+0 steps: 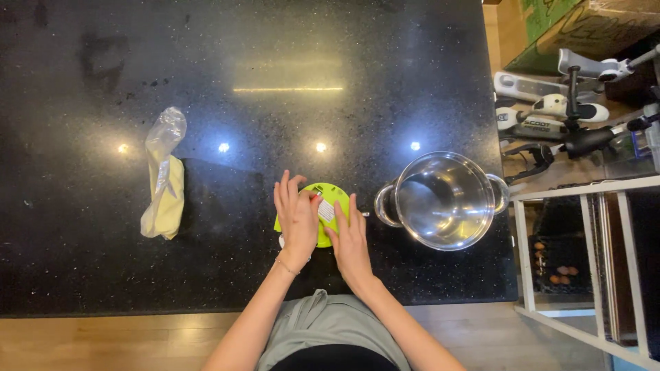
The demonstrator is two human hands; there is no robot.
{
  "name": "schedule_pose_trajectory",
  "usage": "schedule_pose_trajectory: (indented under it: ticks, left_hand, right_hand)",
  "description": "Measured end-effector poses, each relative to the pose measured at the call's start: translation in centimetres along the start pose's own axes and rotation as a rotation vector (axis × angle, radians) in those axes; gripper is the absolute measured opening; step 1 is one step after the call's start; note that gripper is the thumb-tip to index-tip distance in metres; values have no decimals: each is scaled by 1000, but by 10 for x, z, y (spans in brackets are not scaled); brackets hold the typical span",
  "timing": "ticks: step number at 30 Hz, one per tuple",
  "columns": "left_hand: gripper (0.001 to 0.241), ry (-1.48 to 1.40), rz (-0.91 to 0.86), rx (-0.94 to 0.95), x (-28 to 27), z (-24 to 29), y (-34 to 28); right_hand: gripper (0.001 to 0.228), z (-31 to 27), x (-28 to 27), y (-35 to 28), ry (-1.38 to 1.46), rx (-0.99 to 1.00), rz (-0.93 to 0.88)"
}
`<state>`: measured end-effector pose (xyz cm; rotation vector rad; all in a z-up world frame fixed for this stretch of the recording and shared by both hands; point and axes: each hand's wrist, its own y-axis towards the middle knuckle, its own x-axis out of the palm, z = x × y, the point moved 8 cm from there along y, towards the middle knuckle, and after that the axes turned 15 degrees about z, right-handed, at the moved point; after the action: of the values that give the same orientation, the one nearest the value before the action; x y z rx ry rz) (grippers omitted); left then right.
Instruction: Prepare a kitchen scale by checking and adjusting its batteries.
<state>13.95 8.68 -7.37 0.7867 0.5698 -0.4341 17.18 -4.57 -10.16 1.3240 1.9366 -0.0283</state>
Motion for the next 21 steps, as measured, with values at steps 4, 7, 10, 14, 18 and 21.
schedule_pose_trajectory:
  ticks: [4, 7, 10, 14, 18, 21]
  left_hand:
    - [12, 2, 0, -10, 6, -5, -3]
    - [12, -74, 8, -90, 8, -9, -8]
    - [12, -154, 16, -166, 11, -15, -9]
    - [11, -178, 7, -195, 15, -17, -13]
    - [12, -176, 7, -185, 16, -19, -11]
    - [13, -83, 14, -47, -7, 6, 4]
  right_hand:
    - [64, 6, 8, -4, -26, 9, 3]
    - [62, 4, 4, -5, -6, -2, 17]
    - [60, 3, 5, -4, 7, 7, 12]
    - [60, 6, 7, -5, -13, 19, 12]
    - [60, 6, 7, -7, -33, 3, 36]
    - [59, -2, -2, -2, -59, 84, -3]
